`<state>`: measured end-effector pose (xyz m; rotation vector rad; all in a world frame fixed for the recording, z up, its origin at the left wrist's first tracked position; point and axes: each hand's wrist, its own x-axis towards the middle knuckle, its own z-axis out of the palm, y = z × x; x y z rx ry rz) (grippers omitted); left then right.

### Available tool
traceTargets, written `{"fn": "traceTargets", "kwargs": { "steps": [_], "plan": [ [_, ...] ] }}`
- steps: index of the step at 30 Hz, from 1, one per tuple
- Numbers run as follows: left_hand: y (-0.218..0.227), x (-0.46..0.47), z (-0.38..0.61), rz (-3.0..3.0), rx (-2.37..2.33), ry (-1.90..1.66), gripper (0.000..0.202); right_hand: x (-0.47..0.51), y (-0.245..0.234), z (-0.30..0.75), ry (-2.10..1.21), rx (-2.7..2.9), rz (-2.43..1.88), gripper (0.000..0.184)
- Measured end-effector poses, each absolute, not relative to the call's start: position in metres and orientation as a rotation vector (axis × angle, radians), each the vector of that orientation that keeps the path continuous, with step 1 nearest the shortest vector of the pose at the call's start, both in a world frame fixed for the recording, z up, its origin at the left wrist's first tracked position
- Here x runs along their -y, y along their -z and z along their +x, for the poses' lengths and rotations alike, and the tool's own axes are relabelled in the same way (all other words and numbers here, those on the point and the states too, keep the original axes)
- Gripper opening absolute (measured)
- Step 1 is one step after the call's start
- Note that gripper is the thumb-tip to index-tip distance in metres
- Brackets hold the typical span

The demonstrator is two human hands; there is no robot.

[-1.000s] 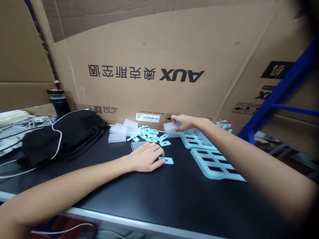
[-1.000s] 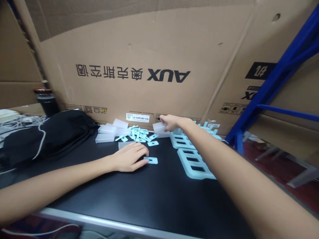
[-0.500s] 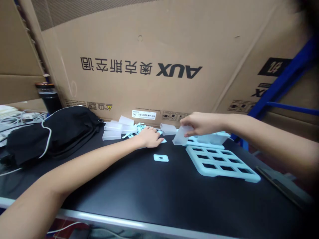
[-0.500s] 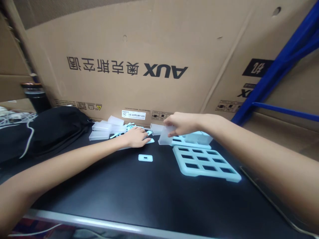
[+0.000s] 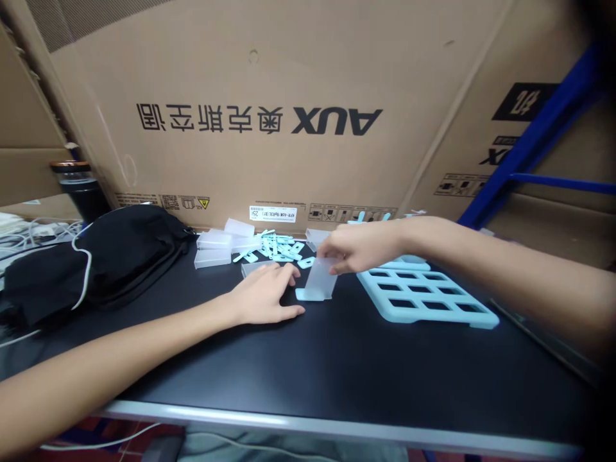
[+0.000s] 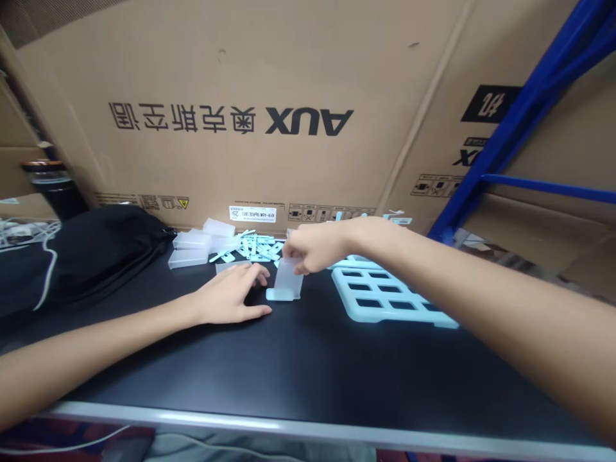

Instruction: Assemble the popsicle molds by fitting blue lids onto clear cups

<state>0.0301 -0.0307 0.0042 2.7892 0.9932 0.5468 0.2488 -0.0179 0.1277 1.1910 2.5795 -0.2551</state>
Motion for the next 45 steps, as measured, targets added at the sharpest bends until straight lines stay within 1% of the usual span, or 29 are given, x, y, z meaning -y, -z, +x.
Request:
{"fn": "traceTargets", "kwargs": {
  "steps": [4, 7, 12, 18, 20, 23, 28, 35, 41, 43, 45],
  "plan": [
    [0.003, 0.028, 0.033, 2.758, -0.969, -0.578, 0.041, 0.016, -0.119, 0.233, 0.218, -2.599, 1.149, 0.018],
    [0.005, 0.02, 0.034, 2.744, -0.922, -0.592, 0.034, 0.017, -0.116, 0.227, 0.189, -2.61, 1.181, 0.013],
    [0.009, 0.015, 0.029, 2.628, -0.801, -0.644, 0.035, 0.019, -0.117, 0.224, 0.249, -2.603, 1.181, 0.007],
    [0.012, 0.011, 0.024, 2.629, -0.776, -0.655, 0.034, 0.027, -0.103, 0.228, 0.443, -2.713, 1.18, 0.016],
    [0.012, 0.01, 0.024, 2.615, -0.772, -0.656, 0.036, 0.031, -0.092, 0.231, 0.411, -2.818, 1.176, 0.023],
    [0.012, 0.01, 0.023, 2.598, -0.763, -0.661, 0.037, 0.036, -0.077, 0.236, 0.26, -2.955, 1.156, 0.029],
    [0.013, 0.013, 0.024, 2.619, -0.799, -0.676, 0.037, 0.041, -0.071, 0.235, 0.176, -2.992, 1.137, 0.031],
    [0.011, 0.015, 0.024, 2.616, -0.747, -0.685, 0.038, 0.044, -0.078, 0.231, 0.199, -2.958, 1.14, 0.037],
    [0.011, 0.015, 0.024, 2.631, -0.76, -0.72, 0.038, 0.055, -0.072, 0.224, 0.099, -2.977, 1.242, 0.039],
    [0.01, 0.017, 0.024, 2.639, -0.763, -0.706, 0.038, 0.058, -0.074, 0.225, 0.132, -2.98, 1.261, 0.04],
    [0.007, 0.02, 0.024, 2.617, -0.771, -0.683, 0.039, 0.054, -0.081, 0.229, 0.273, -2.938, 1.23, 0.038]
  ]
}}
